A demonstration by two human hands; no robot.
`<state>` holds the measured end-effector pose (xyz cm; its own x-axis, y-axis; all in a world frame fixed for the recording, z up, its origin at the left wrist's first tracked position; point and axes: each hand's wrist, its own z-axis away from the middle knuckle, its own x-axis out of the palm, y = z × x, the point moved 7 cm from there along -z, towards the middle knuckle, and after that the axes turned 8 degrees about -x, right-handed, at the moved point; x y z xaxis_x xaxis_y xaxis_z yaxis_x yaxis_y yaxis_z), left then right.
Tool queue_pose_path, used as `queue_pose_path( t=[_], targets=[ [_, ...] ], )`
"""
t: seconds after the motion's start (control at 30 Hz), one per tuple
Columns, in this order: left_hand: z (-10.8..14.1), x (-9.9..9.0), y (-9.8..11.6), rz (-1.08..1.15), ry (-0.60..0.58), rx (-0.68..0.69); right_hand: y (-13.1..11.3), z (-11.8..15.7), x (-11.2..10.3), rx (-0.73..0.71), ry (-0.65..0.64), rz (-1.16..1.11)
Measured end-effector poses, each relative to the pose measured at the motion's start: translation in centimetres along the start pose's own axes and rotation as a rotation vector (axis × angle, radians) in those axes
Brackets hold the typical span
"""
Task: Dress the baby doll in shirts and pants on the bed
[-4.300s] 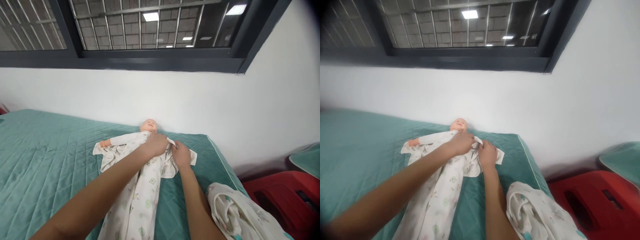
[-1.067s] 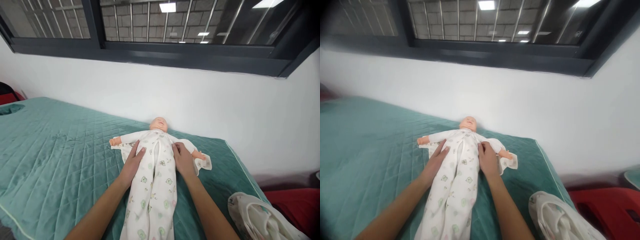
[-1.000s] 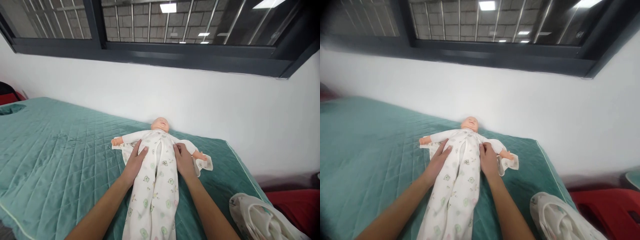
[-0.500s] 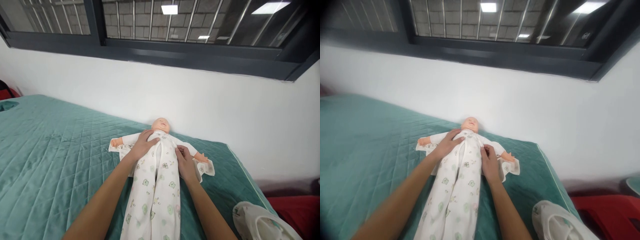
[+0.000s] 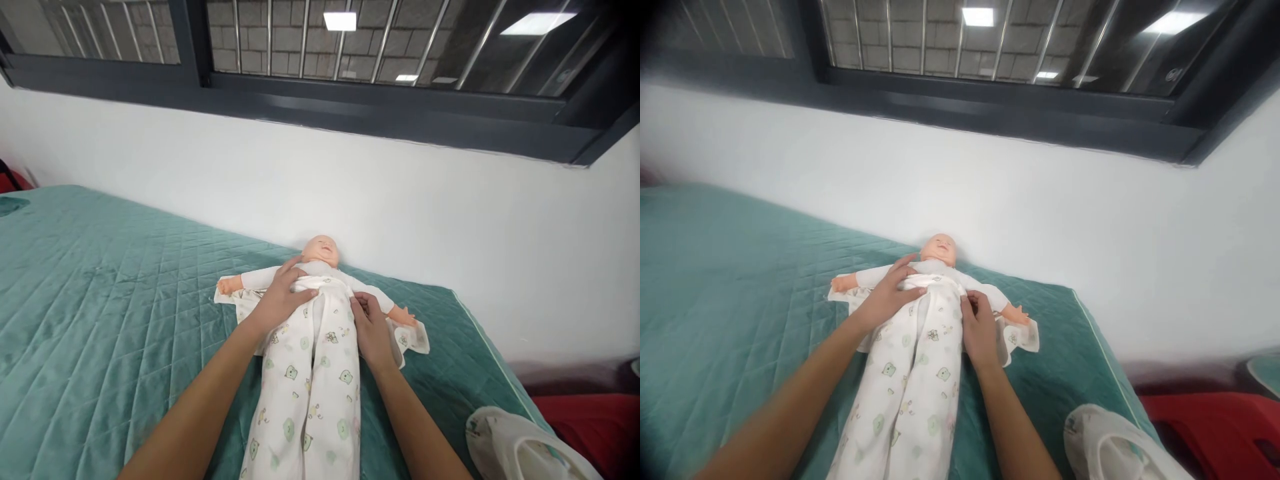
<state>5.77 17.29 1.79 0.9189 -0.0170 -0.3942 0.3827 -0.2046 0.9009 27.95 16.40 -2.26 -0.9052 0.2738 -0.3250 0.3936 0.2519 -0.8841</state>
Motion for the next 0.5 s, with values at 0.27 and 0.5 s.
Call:
queue_pose_path(
  t=[0.27, 0.5],
  targets=[
    [2.9, 0.5, 3.6, -0.519, 0.316, 0.573, -4.3, 0.8, 0.8, -0.346, -0.121, 0.014],
    [4.2, 0.9, 4.3, -0.590, 0.407, 0.791, -5.4, 1.1, 1.5, -0.376, -0.259, 0.082]
  ],
)
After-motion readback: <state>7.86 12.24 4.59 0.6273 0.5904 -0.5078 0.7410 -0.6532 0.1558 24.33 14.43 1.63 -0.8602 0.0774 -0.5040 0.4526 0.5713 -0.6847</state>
